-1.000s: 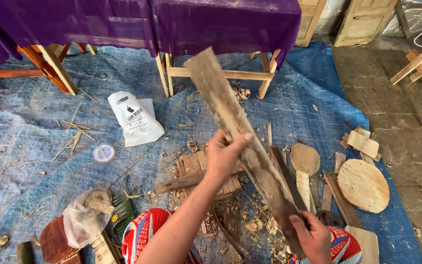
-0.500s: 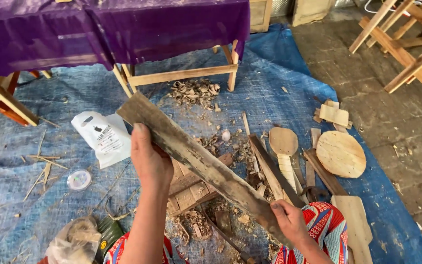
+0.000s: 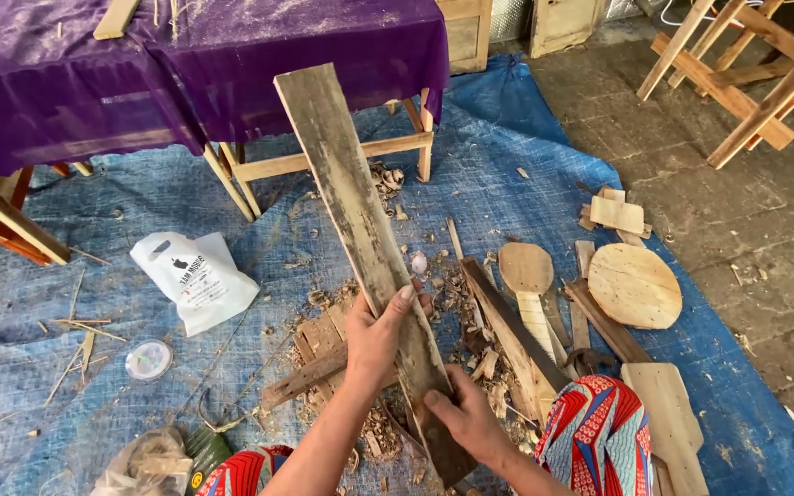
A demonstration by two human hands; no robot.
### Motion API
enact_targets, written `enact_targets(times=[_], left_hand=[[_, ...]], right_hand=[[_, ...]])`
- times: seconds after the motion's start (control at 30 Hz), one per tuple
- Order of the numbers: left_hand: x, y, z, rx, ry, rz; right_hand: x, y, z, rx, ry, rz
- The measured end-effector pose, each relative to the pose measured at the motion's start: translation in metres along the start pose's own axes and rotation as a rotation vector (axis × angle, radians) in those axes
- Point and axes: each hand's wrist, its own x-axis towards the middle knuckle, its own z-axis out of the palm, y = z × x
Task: A person uses a hand saw and a curved shaving tool to shape a piece of wood while sitting on a tarp.
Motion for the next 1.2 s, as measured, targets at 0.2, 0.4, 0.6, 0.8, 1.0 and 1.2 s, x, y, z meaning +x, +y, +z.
enact_targets(times=[0.2,0.4,0.6,0.8,1.0,1.2], left_hand=[[0.001,0.012,0.001,0.058,0.103,0.015],[0.014,0.038,-0.026,0.041,0.17,0.245],[0.022,0.046,-0.053,-0.145,0.292,0.297],[0.016,0.051,-0.047,0.692,0.135,0.544],[-0.012,0.062,-0.017,1.099,-0.38,0.405],[-0.035,0.027,0.016,1.212,-0.663,0.349]], right_hand=[[0.008,0.007,-0.008,0.051,0.131,0.079],[0.006,0.026,-0.025,-0.142,0.244,-0.15],[0.019,0.044,-0.038,-0.205,0.302,-0.175],[0.025,-0.004,-0.021,0.461,0.117,0.134],[0.042,-0.056,-0.016,0.875,0.102,0.196],[0.038,-0.068,-0.013,1.137,0.187,0.279]])
